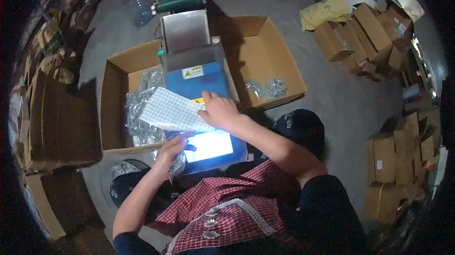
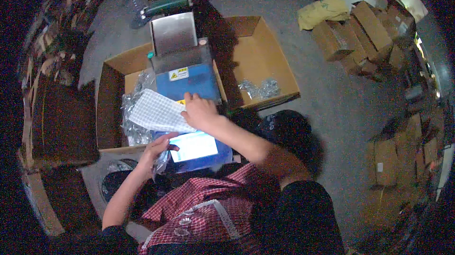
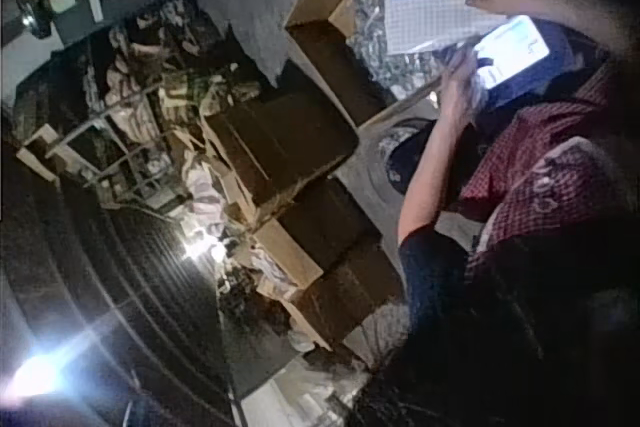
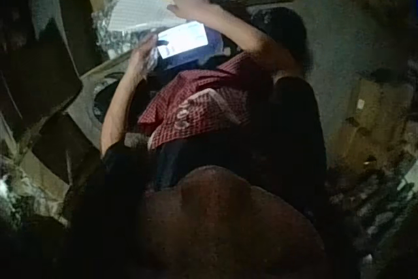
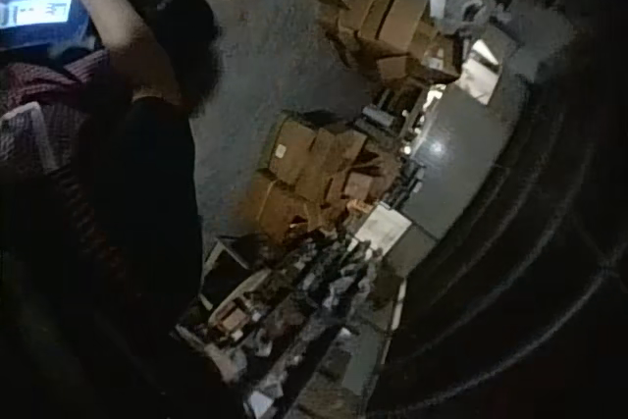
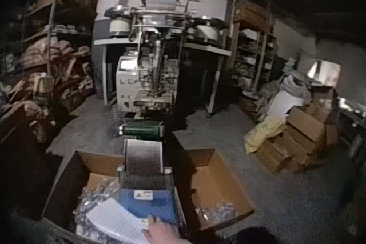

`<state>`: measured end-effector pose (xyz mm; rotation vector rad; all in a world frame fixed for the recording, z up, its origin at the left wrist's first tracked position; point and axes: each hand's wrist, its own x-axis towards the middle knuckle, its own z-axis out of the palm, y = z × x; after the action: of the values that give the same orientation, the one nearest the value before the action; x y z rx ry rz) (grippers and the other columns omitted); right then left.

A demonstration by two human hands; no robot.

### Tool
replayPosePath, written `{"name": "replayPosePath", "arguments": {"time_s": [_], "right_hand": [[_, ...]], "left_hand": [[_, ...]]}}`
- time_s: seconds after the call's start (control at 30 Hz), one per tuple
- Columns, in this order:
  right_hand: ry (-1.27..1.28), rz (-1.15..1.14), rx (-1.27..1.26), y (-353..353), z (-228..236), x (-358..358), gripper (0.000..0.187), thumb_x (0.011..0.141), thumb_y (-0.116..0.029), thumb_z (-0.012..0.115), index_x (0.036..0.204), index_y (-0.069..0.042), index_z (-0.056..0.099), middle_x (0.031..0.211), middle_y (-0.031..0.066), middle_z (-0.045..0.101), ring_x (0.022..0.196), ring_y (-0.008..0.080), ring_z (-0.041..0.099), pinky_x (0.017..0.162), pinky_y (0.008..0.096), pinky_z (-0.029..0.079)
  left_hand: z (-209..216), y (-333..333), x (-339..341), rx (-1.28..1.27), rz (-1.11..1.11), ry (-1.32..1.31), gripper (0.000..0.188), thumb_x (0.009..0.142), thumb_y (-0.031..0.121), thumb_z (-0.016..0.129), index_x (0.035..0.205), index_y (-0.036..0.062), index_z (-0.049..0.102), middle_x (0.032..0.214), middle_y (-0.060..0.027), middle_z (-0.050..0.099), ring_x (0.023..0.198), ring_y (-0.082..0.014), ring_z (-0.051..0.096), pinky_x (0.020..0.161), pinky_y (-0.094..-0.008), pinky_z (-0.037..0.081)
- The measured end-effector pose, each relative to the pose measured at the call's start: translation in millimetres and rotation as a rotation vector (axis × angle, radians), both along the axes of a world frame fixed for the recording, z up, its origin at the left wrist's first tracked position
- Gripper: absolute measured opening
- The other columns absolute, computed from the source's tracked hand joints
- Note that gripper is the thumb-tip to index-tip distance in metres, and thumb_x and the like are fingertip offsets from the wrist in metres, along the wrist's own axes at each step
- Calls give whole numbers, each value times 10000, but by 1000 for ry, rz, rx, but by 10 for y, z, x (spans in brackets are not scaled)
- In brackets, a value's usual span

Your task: Weighing and packaging metal screws into small plastic bags using a counting machine.

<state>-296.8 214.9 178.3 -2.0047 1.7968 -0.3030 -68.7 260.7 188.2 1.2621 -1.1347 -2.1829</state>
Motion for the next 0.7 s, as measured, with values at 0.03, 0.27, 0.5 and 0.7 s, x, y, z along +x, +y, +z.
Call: {"name": "replayPosePath", "arguments": {"time_s": [0.03, 0.27, 0.5, 0.7], "right_hand": [[-24, -3, 6, 1, 46, -17, 469, 873, -314, 624, 1161, 27, 483, 1051, 239, 609, 937, 419, 646, 800, 517, 516], [72, 92, -51, 60, -163, 30, 391, 872, -218, 607, 1138, 51, 510, 1081, 237, 591, 852, 378, 673, 702, 482, 544], [53, 224, -36, 133, 4, -191, 312, 843, -178, 596, 1060, 46, 604, 1081, 232, 604, 934, 372, 644, 815, 481, 511], [-69, 187, -117, 14, 135, -636, 283, 848, -230, 599, 992, 12, 629, 1006, 194, 620, 980, 377, 602, 906, 470, 457]], "left_hand": [[20, 8, -51, -24, 71, -14, 495, 971, 416, 526, 1242, 7, 598, 947, -54, 670, 912, -144, 609, 866, -294, 448], [-149, -182, -119, 336, -138, -140, 701, 966, 618, 383, 1101, -20, 641, 956, -148, 706, 537, -106, 578, 490, -220, 458], [43, -123, -271, 49, -186, -320, 406, 938, 296, 505, 1123, -36, 646, 1024, -134, 704, 834, -155, 652, 751, -286, 512], [-25, -169, -190, -153, -287, -226, 299, 904, 180, 516, 998, -13, 724, 1076, -109, 705, 1114, -223, 603, 1052, -369, 385]]}}
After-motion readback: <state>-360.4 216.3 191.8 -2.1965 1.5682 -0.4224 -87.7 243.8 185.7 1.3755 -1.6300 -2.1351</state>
